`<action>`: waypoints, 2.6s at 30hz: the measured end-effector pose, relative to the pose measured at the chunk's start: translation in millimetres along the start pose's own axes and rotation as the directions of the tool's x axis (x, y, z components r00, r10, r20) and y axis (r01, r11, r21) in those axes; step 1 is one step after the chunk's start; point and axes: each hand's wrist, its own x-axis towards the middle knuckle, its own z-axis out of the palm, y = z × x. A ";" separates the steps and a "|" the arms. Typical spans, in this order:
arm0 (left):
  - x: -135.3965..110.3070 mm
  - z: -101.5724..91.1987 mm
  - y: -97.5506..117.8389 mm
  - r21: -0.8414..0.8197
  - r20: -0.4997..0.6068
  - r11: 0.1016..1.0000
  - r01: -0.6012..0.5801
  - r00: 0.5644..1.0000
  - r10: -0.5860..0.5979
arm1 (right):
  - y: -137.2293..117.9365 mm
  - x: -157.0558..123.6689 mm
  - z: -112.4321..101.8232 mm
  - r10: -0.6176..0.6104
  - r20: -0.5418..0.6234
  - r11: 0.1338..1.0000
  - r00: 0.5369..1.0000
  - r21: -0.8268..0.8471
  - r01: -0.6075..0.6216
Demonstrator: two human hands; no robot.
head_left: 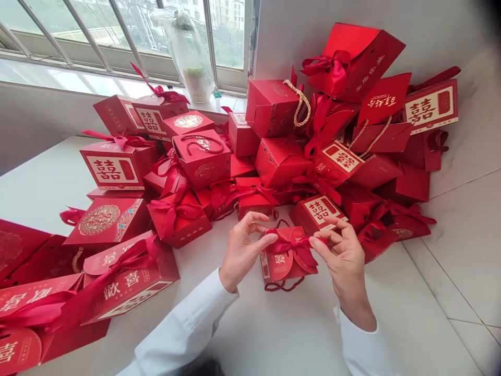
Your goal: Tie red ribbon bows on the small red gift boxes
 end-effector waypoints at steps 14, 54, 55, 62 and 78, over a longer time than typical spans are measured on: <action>10.0 11.5 5.0 0.062 -0.049 0.990 -0.128 0.990 0.131 | -16.1 0.4 7.6 -0.227 0.282 0.826 0.932 -0.451 0.338; -47.4 -17.5 -6.6 0.221 0.214 0.968 -0.123 0.974 0.075 | -31.4 27.3 34.6 -0.058 0.292 0.836 0.955 -0.509 0.207; -47.3 -18.4 -6.4 0.234 0.212 0.964 -0.123 0.975 0.073 | -32.4 26.6 33.3 -0.068 0.294 0.843 0.953 -0.494 0.213; -46.0 -26.6 2.2 0.485 0.146 0.826 -0.287 0.958 0.247 | -31.8 -0.2 1.0 -0.178 0.041 0.918 0.983 -0.353 0.181; 7.5 -6.3 10.6 0.556 0.326 0.567 -0.608 0.787 0.524 | -19.2 -40.7 3.0 -0.166 0.076 0.816 0.983 -0.550 0.180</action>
